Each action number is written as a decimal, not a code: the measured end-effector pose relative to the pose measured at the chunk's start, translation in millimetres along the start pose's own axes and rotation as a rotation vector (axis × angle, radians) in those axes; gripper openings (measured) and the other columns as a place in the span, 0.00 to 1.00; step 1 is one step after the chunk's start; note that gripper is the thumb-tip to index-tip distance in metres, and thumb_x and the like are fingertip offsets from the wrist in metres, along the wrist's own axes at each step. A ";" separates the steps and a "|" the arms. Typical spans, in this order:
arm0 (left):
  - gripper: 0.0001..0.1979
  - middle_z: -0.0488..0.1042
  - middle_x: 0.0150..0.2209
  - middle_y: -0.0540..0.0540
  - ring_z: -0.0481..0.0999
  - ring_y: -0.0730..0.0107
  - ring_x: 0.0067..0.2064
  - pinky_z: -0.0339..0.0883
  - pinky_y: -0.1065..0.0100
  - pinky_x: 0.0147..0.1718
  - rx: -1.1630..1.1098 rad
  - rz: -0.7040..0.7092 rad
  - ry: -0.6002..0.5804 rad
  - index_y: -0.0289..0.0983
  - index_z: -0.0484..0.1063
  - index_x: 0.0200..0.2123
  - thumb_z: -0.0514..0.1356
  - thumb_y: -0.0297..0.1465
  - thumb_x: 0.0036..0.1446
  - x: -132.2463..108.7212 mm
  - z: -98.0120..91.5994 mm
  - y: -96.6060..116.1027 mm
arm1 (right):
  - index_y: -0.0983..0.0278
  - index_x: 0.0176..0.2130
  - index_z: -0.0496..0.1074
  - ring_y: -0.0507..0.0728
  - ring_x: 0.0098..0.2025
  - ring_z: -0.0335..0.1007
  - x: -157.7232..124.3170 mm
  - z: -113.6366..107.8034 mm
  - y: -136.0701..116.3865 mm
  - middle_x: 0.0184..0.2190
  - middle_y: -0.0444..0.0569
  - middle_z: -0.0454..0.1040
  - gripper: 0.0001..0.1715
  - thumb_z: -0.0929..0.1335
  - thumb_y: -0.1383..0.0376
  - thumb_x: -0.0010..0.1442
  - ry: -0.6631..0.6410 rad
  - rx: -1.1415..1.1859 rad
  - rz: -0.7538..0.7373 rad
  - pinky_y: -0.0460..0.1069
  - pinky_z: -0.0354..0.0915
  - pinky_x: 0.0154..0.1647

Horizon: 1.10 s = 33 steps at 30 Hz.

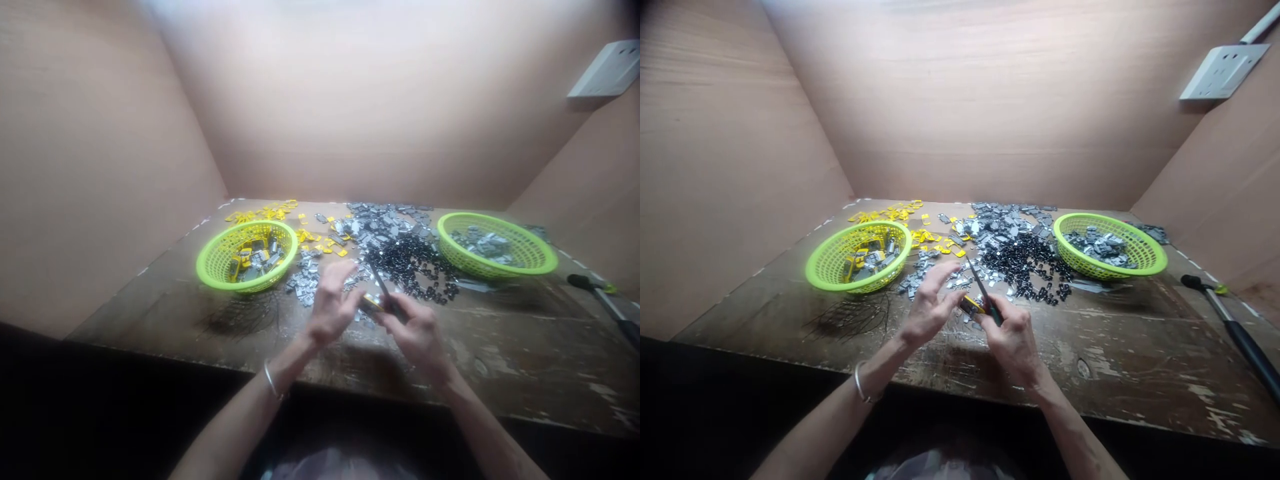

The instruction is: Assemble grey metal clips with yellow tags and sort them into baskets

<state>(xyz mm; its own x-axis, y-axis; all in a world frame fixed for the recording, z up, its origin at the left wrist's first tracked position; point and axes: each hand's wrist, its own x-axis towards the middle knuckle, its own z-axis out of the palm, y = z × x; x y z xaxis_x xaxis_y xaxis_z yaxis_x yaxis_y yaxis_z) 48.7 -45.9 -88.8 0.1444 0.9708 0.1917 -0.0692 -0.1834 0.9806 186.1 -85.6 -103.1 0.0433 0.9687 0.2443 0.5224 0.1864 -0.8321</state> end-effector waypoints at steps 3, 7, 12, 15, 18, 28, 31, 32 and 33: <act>0.07 0.70 0.30 0.46 0.66 0.69 0.33 0.57 0.69 0.33 0.151 -0.057 -0.463 0.35 0.70 0.28 0.57 0.29 0.41 4.4 -6.6 3.6 | 0.64 0.32 0.67 0.53 0.25 0.63 2.1 -6.6 -4.7 0.24 0.45 0.68 0.10 0.63 0.63 0.47 -0.010 0.024 -0.016 0.47 0.60 0.26; 0.10 0.69 0.25 0.47 0.65 0.75 0.25 0.57 0.71 0.26 -0.086 -0.224 -0.445 0.32 0.69 0.30 0.57 0.31 0.42 -0.7 -4.7 -12.4 | 0.65 0.32 0.66 0.51 0.22 0.63 3.9 -10.9 -11.5 0.23 0.46 0.68 0.12 0.64 0.60 0.47 -0.061 0.275 0.107 0.46 0.60 0.21; 0.09 0.69 0.23 0.45 0.66 0.74 0.25 0.57 0.71 0.26 -0.312 -0.234 -0.337 0.31 0.68 0.30 0.57 0.28 0.42 -9.4 -1.1 -25.2 | 0.66 0.29 0.66 0.50 0.20 0.64 4.4 -11.6 -14.8 0.22 0.45 0.68 0.13 0.66 0.60 0.43 -0.080 0.414 0.209 0.44 0.59 0.17; 0.09 0.68 0.22 0.45 0.66 0.73 0.25 0.57 0.70 0.27 -0.351 -0.255 -0.335 0.30 0.69 0.29 0.56 0.29 0.43 -10.6 -0.6 -22.5 | 0.66 0.29 0.66 0.50 0.20 0.64 3.7 -10.4 -15.0 0.22 0.45 0.68 0.12 0.67 0.61 0.43 -0.069 0.447 0.224 0.44 0.59 0.17; 0.08 0.68 0.22 0.45 0.66 0.74 0.24 0.57 0.70 0.26 -0.381 -0.257 -0.334 0.30 0.69 0.28 0.55 0.30 0.44 -10.8 0.1 -20.2 | 0.66 0.29 0.65 0.50 0.21 0.65 3.5 -9.4 -14.6 0.22 0.45 0.69 0.12 0.67 0.62 0.44 -0.077 0.464 0.218 0.44 0.60 0.19; 0.08 0.68 0.23 0.46 0.65 0.76 0.23 0.56 0.72 0.23 -0.347 -0.236 -0.270 0.30 0.68 0.29 0.55 0.30 0.45 -14.3 2.3 -28.9 | 0.66 0.30 0.65 0.51 0.23 0.64 -0.7 -1.6 -7.7 0.24 0.45 0.67 0.08 0.64 0.64 0.47 -0.049 0.368 0.066 0.46 0.63 0.24; 0.08 0.67 0.24 0.47 0.64 0.78 0.23 0.56 0.73 0.23 -0.274 -0.217 -0.243 0.31 0.68 0.29 0.55 0.30 0.44 -16.9 4.8 -33.1 | 0.65 0.30 0.65 0.50 0.24 0.63 -2.8 3.7 -4.6 0.23 0.44 0.67 0.05 0.62 0.67 0.49 -0.012 0.188 -0.023 0.45 0.61 0.25; 0.08 0.67 0.24 0.47 0.63 0.78 0.22 0.56 0.73 0.23 -0.247 -0.213 -0.227 0.31 0.67 0.28 0.55 0.30 0.44 -17.7 5.7 -34.1 | 0.65 0.30 0.65 0.50 0.24 0.62 -2.9 4.8 -4.1 0.23 0.44 0.67 0.05 0.62 0.68 0.49 0.001 0.125 -0.051 0.45 0.60 0.26; 0.08 0.67 0.24 0.47 0.63 0.79 0.22 0.56 0.74 0.22 -0.218 -0.209 -0.207 0.31 0.67 0.28 0.56 0.30 0.44 -18.4 6.5 -34.9 | 0.65 0.30 0.65 0.50 0.25 0.62 -2.6 5.2 -3.9 0.23 0.44 0.67 0.05 0.62 0.69 0.48 0.006 0.071 -0.075 0.45 0.59 0.26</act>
<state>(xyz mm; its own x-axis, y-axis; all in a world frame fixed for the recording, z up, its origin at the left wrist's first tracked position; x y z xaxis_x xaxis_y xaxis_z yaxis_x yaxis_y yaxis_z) 54.9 -58.4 -126.2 0.3725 0.9279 0.0140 -0.2228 0.0748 0.9720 179.5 -87.9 -103.0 0.0114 0.9507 0.3099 0.4631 0.2697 -0.8443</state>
